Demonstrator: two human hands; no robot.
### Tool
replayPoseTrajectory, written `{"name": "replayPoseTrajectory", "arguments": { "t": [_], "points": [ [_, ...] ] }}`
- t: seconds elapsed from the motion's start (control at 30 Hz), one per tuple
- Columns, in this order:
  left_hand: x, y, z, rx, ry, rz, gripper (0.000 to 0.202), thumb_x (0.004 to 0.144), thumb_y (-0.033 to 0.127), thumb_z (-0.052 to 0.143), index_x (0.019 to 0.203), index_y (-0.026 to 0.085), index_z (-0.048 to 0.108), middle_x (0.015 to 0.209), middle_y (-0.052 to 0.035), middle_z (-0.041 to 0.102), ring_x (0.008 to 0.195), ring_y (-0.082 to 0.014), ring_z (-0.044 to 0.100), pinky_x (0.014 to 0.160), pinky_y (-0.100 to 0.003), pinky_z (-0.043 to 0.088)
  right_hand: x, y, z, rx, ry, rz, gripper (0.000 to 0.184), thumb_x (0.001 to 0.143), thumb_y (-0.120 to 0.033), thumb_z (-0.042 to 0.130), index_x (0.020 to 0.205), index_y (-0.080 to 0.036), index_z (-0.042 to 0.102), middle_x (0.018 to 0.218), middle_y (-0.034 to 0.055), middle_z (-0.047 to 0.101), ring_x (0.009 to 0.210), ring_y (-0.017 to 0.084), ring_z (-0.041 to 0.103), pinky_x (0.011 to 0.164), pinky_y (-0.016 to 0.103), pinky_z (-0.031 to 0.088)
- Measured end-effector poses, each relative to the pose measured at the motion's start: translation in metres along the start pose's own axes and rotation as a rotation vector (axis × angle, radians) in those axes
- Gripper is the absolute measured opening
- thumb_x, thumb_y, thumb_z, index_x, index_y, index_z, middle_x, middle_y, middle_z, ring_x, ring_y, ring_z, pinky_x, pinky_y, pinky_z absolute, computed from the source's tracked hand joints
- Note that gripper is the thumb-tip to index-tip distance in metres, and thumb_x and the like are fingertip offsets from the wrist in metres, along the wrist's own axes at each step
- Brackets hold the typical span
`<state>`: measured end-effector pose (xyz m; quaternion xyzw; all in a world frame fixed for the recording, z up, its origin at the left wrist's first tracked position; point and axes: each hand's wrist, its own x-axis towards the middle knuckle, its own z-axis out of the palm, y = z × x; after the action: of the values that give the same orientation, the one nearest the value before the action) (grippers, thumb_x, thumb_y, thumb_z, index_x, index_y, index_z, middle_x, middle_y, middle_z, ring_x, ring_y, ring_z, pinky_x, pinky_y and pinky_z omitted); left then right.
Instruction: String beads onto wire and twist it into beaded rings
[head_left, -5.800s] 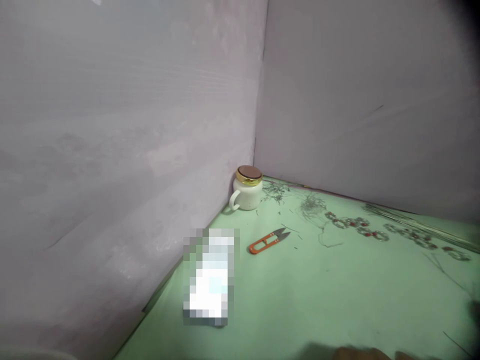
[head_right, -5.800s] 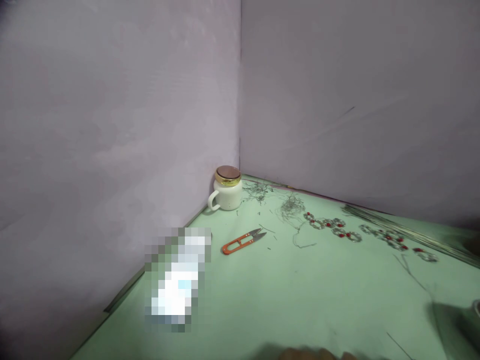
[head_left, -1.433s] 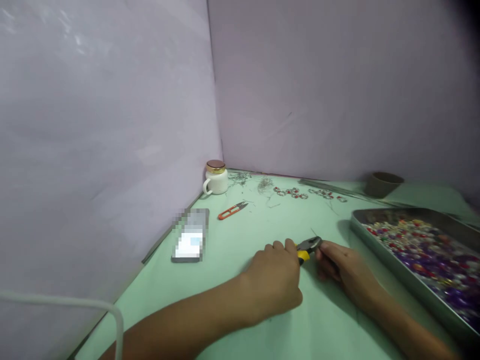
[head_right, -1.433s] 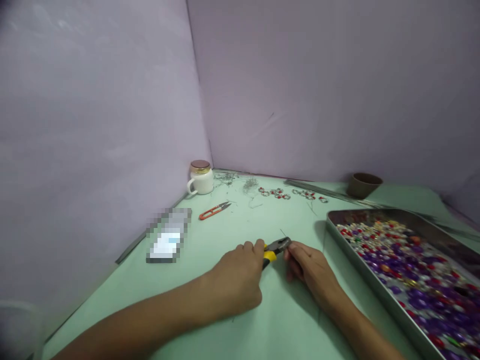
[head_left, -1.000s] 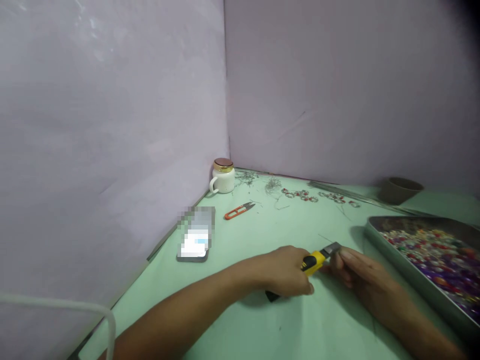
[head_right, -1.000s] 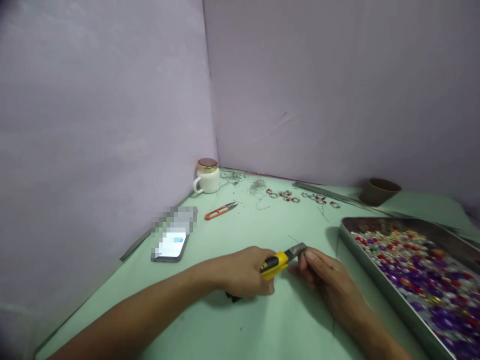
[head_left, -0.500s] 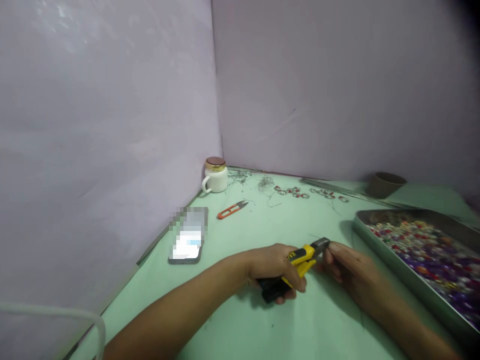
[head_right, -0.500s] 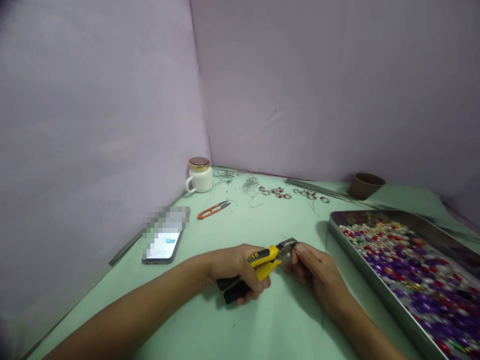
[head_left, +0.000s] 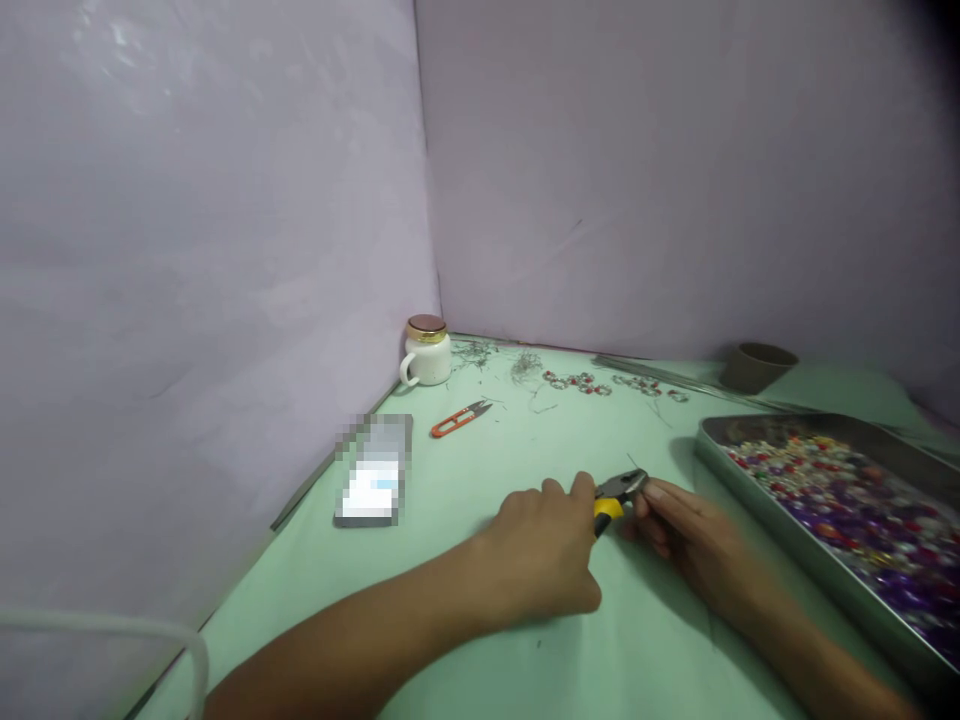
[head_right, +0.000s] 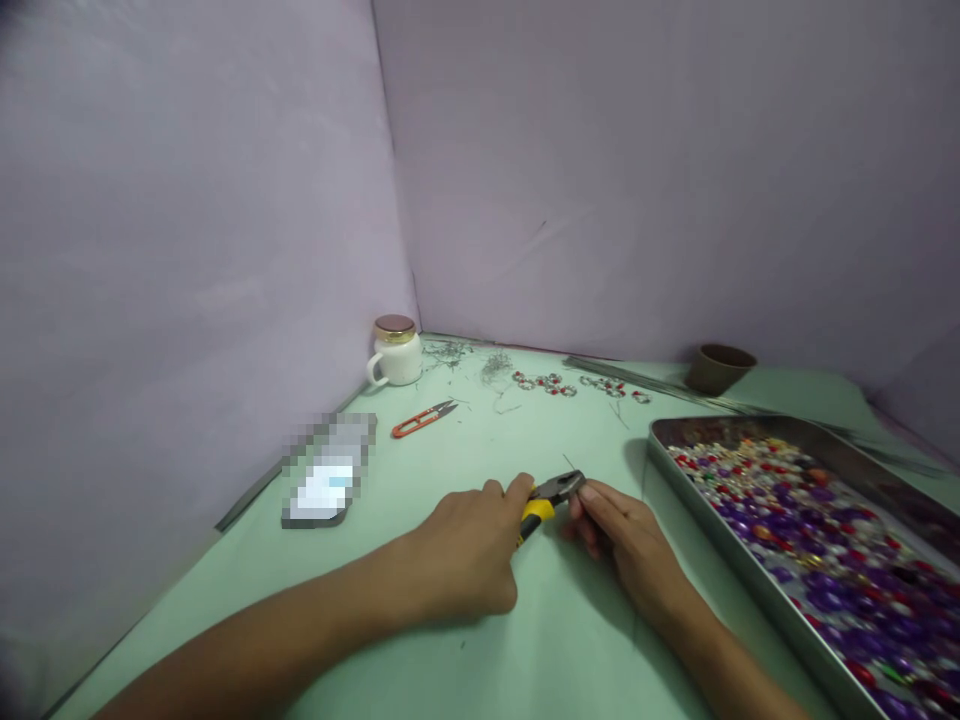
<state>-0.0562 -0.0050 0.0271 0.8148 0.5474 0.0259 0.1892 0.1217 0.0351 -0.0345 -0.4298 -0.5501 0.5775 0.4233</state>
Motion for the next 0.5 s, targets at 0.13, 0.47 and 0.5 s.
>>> {"name": "replayPoseTrajectory", "arguments": {
  "t": [0.13, 0.47, 0.5],
  "points": [
    [0.002, -0.01, -0.02, -0.412, -0.236, 0.029, 0.036, 0.056, 0.017, 0.049, 0.092, 0.021, 0.043, 0.073, -0.0034, 0.051, 0.058, -0.0168, 0.05, 0.045, -0.026, 0.038, -0.002, -0.004, 0.0, 0.013, -0.04, -0.012, 0.036, 0.075, -0.05, 0.051, 0.059, -0.018, 0.053, 0.049, -0.0005, 0.042, 0.052, 0.014, 0.039, 0.048, 0.026, 0.027],
    [0.017, -0.028, -0.01, -1.26, -0.663, 0.003, 0.032, 0.052, 0.014, 0.057, 0.077, 0.02, 0.038, 0.064, 0.0017, 0.047, 0.047, -0.0113, 0.048, 0.04, -0.027, 0.042, -0.001, -0.003, -0.001, 0.03, -0.06, -0.026, 0.038, 0.078, -0.051, 0.047, 0.054, -0.021, 0.051, 0.049, 0.0012, 0.04, 0.054, 0.017, 0.038, 0.053, 0.03, 0.031],
    [0.016, -0.026, -0.012, -1.157, -0.627, -0.008, 0.029, 0.052, 0.014, 0.055, 0.075, 0.02, 0.038, 0.063, 0.0016, 0.046, 0.046, -0.0111, 0.047, 0.04, -0.027, 0.041, -0.001, -0.003, -0.001, 0.014, -0.035, -0.026, 0.038, 0.077, -0.051, 0.047, 0.054, -0.021, 0.052, 0.048, 0.0012, 0.04, 0.054, 0.018, 0.04, 0.054, 0.03, 0.032]
  ]
}}
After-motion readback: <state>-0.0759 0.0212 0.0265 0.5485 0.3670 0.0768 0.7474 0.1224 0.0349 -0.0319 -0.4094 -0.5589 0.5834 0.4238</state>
